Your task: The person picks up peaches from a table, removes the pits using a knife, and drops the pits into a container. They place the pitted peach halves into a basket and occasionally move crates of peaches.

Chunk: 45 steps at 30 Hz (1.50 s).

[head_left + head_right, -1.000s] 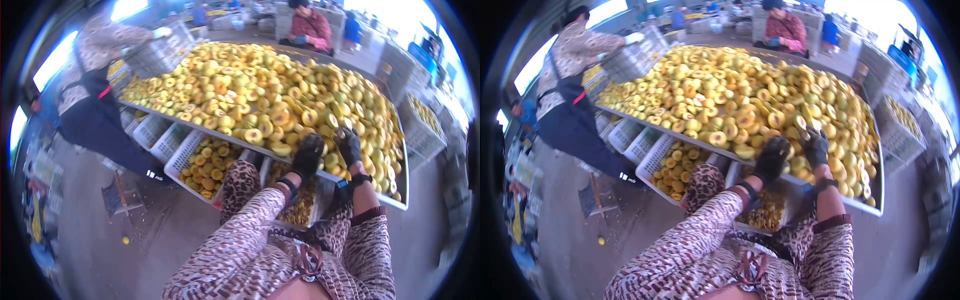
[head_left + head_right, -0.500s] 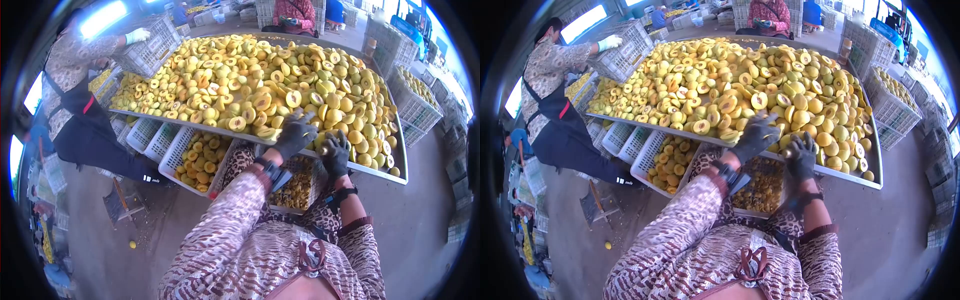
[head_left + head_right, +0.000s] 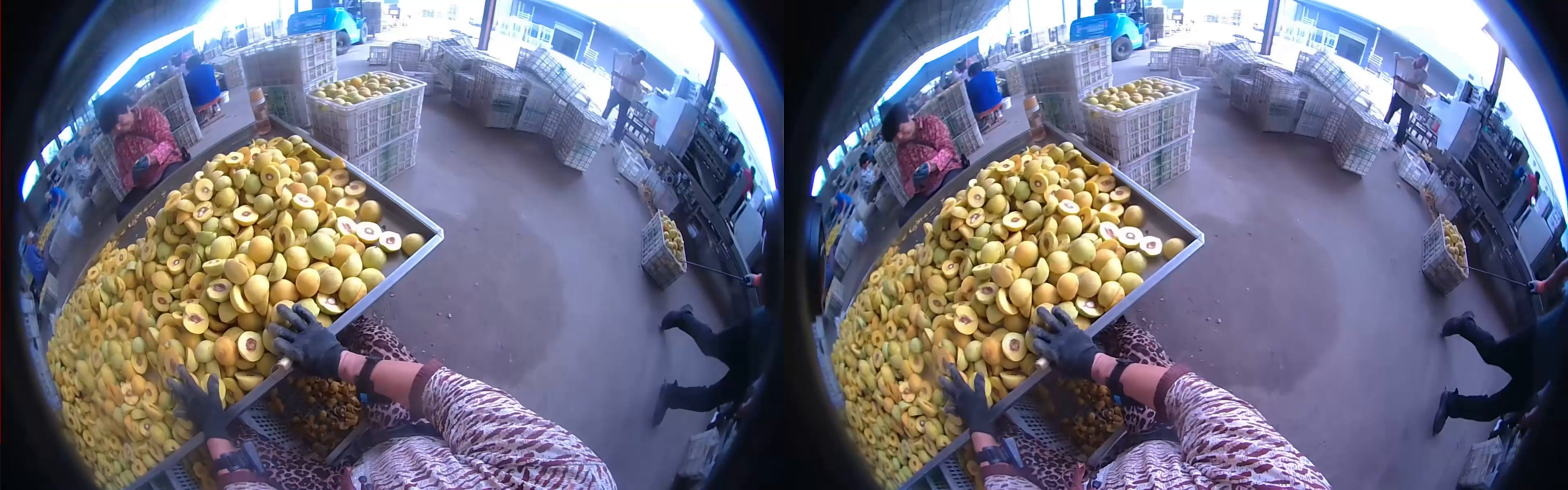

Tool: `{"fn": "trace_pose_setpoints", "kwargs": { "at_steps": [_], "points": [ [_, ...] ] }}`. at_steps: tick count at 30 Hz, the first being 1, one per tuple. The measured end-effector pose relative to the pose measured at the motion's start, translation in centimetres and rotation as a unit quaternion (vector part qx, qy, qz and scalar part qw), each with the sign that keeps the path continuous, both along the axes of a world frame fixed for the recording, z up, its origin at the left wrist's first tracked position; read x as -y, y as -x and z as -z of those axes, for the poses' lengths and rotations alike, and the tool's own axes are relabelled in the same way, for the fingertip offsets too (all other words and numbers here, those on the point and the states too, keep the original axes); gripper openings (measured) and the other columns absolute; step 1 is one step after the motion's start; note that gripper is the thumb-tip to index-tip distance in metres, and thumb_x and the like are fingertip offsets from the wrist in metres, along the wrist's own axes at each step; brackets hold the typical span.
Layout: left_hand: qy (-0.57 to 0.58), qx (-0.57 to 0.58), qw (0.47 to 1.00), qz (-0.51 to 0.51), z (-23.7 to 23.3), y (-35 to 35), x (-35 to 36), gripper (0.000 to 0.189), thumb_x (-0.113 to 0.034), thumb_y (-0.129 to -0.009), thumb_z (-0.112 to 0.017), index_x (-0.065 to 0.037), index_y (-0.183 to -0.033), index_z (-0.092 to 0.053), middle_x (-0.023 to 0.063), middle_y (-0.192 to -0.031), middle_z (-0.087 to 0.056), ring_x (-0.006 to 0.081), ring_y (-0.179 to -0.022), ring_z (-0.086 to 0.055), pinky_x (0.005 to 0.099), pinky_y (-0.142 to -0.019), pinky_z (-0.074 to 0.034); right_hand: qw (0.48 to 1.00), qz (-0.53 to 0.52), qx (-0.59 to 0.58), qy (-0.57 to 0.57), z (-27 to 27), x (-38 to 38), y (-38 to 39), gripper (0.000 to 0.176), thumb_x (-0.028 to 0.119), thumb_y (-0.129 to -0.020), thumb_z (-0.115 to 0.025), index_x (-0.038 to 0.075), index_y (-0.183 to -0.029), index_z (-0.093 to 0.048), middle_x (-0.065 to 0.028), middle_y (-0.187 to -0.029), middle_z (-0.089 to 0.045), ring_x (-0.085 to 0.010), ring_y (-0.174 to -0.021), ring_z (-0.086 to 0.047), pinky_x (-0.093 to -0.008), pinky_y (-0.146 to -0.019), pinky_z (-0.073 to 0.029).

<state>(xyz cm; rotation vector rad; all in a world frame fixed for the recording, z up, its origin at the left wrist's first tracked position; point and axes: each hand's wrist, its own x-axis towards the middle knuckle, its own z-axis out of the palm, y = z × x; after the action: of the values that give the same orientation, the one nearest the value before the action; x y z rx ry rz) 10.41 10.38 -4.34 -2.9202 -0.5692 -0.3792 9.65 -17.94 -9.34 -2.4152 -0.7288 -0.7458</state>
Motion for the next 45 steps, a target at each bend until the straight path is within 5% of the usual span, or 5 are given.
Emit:
{"fn": "trace_pose_setpoints", "kwargs": {
  "at_steps": [12,20,25,42,45],
  "points": [
    [0.026,0.059,0.969,0.240,2.0,-14.2,-0.8,0.031,-0.032,-0.069,-0.076,-0.004,-0.074,-0.067,0.0178,-0.082,-0.067,0.0366,-0.083,-0.064,0.0464,-0.076,-0.050,0.999,-0.003,0.004,0.042,0.6,0.6,-0.1,0.045,0.037,-0.078,-0.065,0.007,-0.111,-0.061,-0.0138,-0.137,-0.052,-0.0438,-0.138,-0.031,-0.0609,-0.114,-0.020],
    [0.511,0.157,0.795,0.287,0.1,-8.9,-1.8,0.043,-0.032,-0.088,-0.067,0.004,-0.110,-0.064,0.0212,-0.106,-0.068,0.0296,-0.101,-0.065,0.0378,-0.089,-0.050,0.998,0.029,0.041,0.045,-0.6,-0.1,-0.1,0.037,0.031,-0.070,-0.073,0.008,-0.095,-0.060,-0.0097,-0.127,-0.057,-0.0423,-0.132,-0.039,-0.0581,-0.110,-0.029],
    [0.182,0.043,0.972,0.145,-2.6,-12.2,3.4,0.055,-0.049,-0.081,-0.067,-0.003,-0.110,-0.064,0.0250,-0.109,-0.065,0.0402,-0.107,-0.060,0.0475,-0.091,-0.049,0.997,0.037,0.056,0.041,-1.4,-0.4,0.2,0.026,0.024,-0.077,-0.069,0.008,-0.094,-0.059,-0.0098,-0.124,-0.060,-0.0433,-0.129,-0.042,-0.0572,-0.105,-0.034],
    [0.344,0.284,0.813,0.373,-3.2,1.8,4.1,0.064,-0.006,-0.070,-0.071,-0.001,-0.130,-0.049,0.0201,-0.128,-0.048,0.0357,-0.120,-0.050,0.0413,-0.100,-0.044,0.988,-0.025,0.094,-0.124,-5.5,-0.9,3.2,0.013,0.016,-0.087,-0.063,0.005,-0.094,-0.061,-0.0086,-0.078,-0.059,-0.0259,-0.070,-0.056,-0.0386,-0.065,-0.049],
    [0.275,0.258,0.830,0.411,-3.6,6.6,7.7,0.061,-0.006,-0.074,-0.070,-0.001,-0.131,-0.049,0.0203,-0.130,-0.051,0.0361,-0.119,-0.052,0.0413,-0.101,-0.044,0.649,-0.157,-0.508,-0.544,-7.8,-3.7,6.6,0.021,0.019,-0.093,-0.060,0.003,-0.106,-0.062,0.0002,-0.072,-0.057,-0.0087,-0.055,-0.050,-0.0242,-0.048,-0.039]
  ]
}}
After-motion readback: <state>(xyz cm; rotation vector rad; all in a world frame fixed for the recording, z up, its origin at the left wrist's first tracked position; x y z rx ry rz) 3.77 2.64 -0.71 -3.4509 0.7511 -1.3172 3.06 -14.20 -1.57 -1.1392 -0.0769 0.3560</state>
